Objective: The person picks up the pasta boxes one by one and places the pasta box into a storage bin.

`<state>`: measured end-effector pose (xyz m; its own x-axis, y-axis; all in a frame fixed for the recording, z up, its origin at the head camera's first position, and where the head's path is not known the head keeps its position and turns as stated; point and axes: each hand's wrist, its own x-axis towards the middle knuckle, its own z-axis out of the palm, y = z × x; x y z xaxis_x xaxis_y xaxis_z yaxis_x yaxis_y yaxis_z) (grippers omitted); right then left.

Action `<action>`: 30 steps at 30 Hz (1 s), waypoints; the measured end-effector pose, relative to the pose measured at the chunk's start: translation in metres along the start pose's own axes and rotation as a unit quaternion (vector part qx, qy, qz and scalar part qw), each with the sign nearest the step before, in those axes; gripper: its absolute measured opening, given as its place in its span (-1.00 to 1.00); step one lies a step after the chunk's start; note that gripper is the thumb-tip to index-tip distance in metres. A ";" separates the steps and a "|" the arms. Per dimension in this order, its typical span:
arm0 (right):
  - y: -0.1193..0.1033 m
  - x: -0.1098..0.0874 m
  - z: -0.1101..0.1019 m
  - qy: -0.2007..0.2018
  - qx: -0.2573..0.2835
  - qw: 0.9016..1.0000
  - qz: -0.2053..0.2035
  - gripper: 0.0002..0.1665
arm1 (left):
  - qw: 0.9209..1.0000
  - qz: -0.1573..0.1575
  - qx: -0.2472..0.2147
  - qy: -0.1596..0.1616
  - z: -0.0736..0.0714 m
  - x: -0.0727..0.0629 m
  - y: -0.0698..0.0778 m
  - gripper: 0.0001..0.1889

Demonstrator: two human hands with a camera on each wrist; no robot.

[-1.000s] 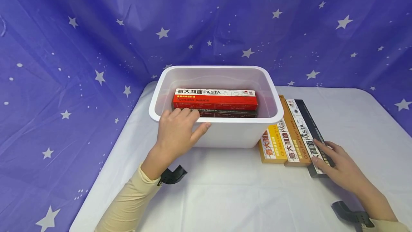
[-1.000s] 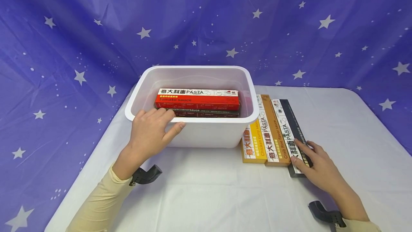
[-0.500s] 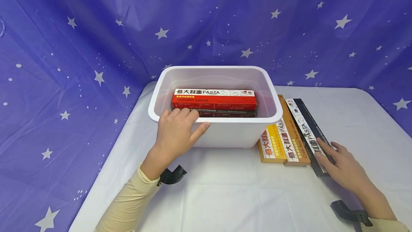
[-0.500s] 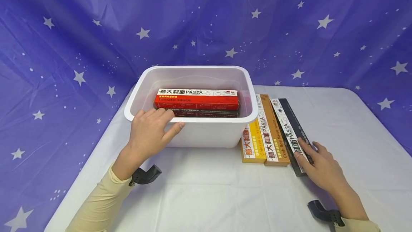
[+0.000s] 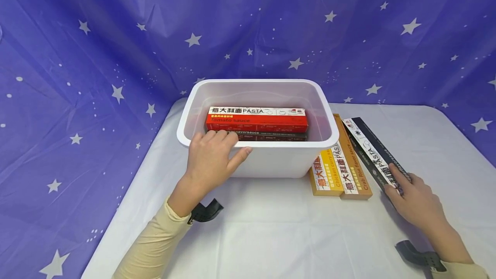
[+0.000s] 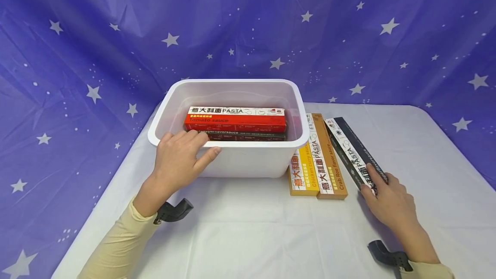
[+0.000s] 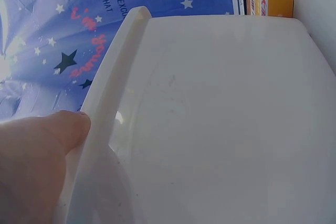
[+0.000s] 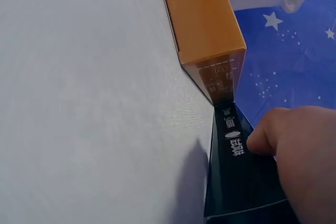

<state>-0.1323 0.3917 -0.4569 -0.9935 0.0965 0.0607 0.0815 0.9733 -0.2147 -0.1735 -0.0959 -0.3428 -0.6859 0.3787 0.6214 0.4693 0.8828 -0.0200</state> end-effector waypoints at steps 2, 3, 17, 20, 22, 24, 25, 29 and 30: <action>-0.001 0.000 0.001 0.005 -0.002 1.000 0.002 -0.15 | 1.000 0.001 -0.001 0.004 0.000 0.000 0.000 -0.55; -0.002 0.000 0.001 0.008 -0.003 1.000 0.001 -0.16 | 1.000 0.001 -0.002 0.005 0.000 0.000 -0.001 -0.55; -0.007 0.001 0.005 0.026 -0.036 0.999 -0.014 -0.02 | 1.000 0.000 0.004 -0.006 -0.001 0.000 -0.002 -0.54; -0.007 0.001 0.006 0.036 -0.035 0.999 -0.015 -0.06 | 1.000 -0.002 0.005 -0.010 -0.001 0.000 -0.002 -0.54; -0.007 0.001 0.007 0.042 -0.034 0.998 -0.017 -0.08 | 1.000 -0.003 0.003 -0.011 -0.001 0.000 -0.002 -0.55; -0.006 0.000 0.007 0.046 -0.033 0.998 -0.015 -0.09 | 1.000 -0.003 0.000 -0.010 -0.001 0.000 -0.002 -0.55; -0.006 0.000 0.006 0.046 -0.033 0.998 -0.014 -0.09 | 1.000 -0.003 0.000 -0.008 -0.001 0.000 -0.002 -0.55; -0.005 -0.001 0.002 0.039 -0.030 0.999 -0.006 -0.12 | 1.000 -0.001 -0.003 -0.004 0.000 0.000 -0.001 -0.55; -0.004 -0.001 0.000 0.037 -0.030 0.999 -0.005 -0.13 | 1.000 -0.001 -0.003 -0.004 0.001 0.000 0.000 -0.55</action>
<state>-0.1317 0.3876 -0.4563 -0.9859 0.1002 0.1340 0.0788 0.9846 -0.1559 -0.1739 -0.0960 -0.3433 -0.6907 0.3793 0.6157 0.4714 0.8818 -0.0144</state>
